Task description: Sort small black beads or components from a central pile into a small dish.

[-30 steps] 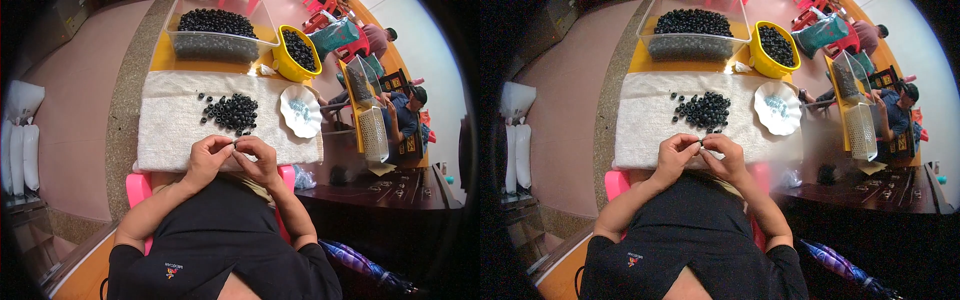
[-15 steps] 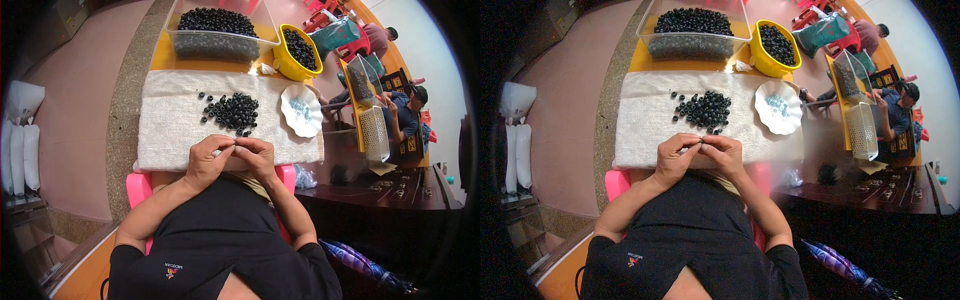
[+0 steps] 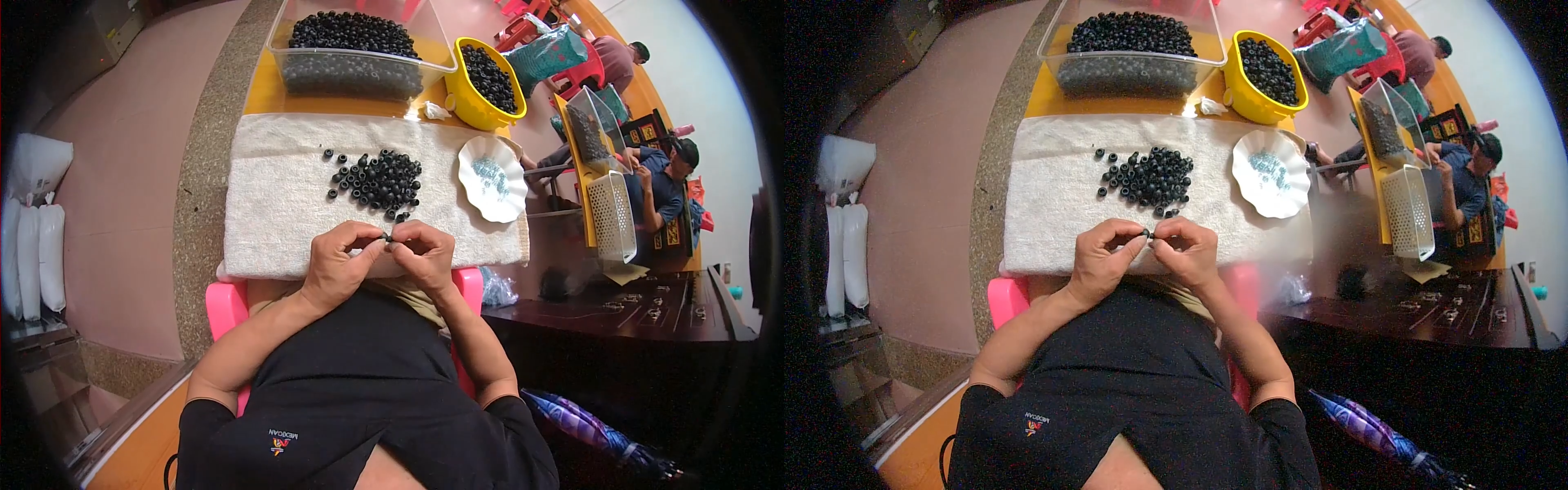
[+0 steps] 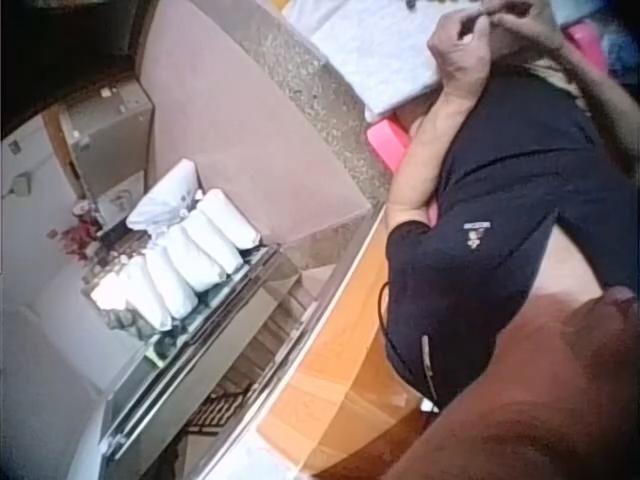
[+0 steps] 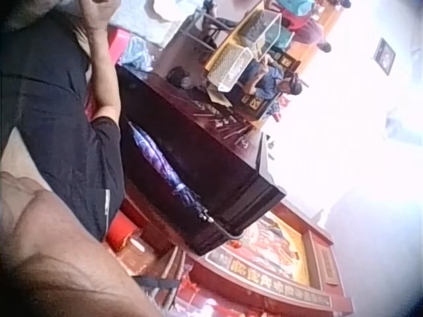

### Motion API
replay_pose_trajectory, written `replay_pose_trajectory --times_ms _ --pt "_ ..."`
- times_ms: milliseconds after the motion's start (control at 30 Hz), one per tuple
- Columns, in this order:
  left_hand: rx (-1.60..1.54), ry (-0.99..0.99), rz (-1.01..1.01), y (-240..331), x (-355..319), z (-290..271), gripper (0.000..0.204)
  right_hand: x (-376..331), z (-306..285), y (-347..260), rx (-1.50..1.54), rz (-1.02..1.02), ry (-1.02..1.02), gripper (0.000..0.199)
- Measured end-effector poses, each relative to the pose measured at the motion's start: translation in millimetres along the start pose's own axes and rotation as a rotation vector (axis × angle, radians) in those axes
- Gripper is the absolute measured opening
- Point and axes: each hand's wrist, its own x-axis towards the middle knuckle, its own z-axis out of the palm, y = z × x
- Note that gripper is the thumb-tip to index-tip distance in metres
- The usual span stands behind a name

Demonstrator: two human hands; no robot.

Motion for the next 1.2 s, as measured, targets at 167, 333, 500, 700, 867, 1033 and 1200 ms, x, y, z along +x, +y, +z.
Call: replay_pose_trajectory --times_ms 167,333,500,700,867,1033,1200 --pt "-0.055 0.012 -0.068 2.3 0.9 -0.5 0.012 15.4 -21.8 -13.9 -0.547 -0.189 0.095 0.012" --pt "-0.138 -0.004 -0.148 4.1 2.3 1.8 0.013 29.5 -42.0 -8.4 -1.065 -0.411 -0.026 0.012" --pt "-0.172 -0.053 -0.272 -3.1 2.8 -2.9 0.015 31.0 -52.2 -25.7 -0.927 -0.203 -0.028 0.009" --pt "-0.308 -0.071 -0.285 -4.1 3.6 -1.0 0.015 46.6 -117.9 -35.7 -1.234 -0.155 0.175 0.011" --pt "-0.331 -0.080 -0.312 -5.8 4.2 -0.1 0.014 63.8 -148.6 -24.7 -1.386 0.040 0.138 0.019" --pt "-0.373 -0.069 -0.318 -2.6 4.2 -2.2 0.014 79.4 -153.4 -16.2 -1.388 0.043 0.053 0.015" --pt "-0.505 -0.076 -0.391 -3.2 5.9 -2.3 0.015 79.6 -160.1 -11.8 -1.384 0.055 -0.035 0.014"
